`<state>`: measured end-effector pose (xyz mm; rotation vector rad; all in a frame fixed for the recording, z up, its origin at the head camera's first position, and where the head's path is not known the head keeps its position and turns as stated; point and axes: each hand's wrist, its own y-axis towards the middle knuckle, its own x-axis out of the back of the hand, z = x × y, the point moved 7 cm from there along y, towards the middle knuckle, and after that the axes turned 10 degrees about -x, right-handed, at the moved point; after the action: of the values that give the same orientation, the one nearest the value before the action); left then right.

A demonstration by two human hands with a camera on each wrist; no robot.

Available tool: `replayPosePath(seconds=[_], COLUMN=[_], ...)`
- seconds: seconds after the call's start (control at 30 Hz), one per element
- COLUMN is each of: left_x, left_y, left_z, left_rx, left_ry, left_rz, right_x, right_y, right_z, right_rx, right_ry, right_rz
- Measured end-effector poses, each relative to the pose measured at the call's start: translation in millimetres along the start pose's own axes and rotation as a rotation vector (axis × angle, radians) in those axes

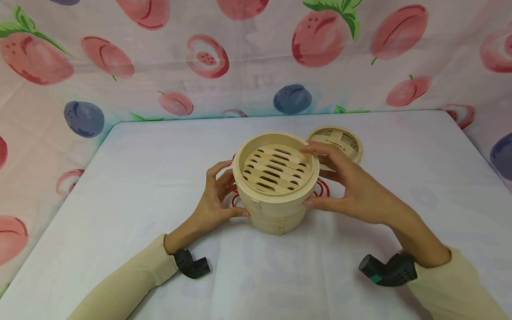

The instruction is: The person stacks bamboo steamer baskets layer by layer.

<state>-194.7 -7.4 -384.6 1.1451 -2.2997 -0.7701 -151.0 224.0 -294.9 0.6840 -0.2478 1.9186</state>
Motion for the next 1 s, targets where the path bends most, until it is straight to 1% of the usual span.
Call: replayPosePath(seconds=[0.2,0.37,0.5,0.73,0.87,1.0], left_x=[-0.4,-0.5,-0.4,-0.5,-0.4,-0.2], left_y=[0.4,0.1,-0.4,0.3,0.6,0.5], left_z=[0.5,0.4,0.7,0.2,0.6,0.2], left_rx=[0.011,0.034,0.043,0.039,0.033,0.028], left_ry=[-0.025,-0.032,-0.028,-0.023,-0.029,-0.014], left_rz=[-0.014,-0.009,-0.008,-0.007,-0.006,0.0], right_x=[2,4,6,10,11,12], right_y=[2,3,4,5,5,4], right_z=[-3,-4,-7,-13,-13,-12], right_rx=[0.021,0.057,0.067,0.021,0.076,0.133], right_ry=[0.04,0.099,0.129,0.201,0.262,0.325], right_rz=[0.01,0.022,0.033,0.038,0.047,0.067])
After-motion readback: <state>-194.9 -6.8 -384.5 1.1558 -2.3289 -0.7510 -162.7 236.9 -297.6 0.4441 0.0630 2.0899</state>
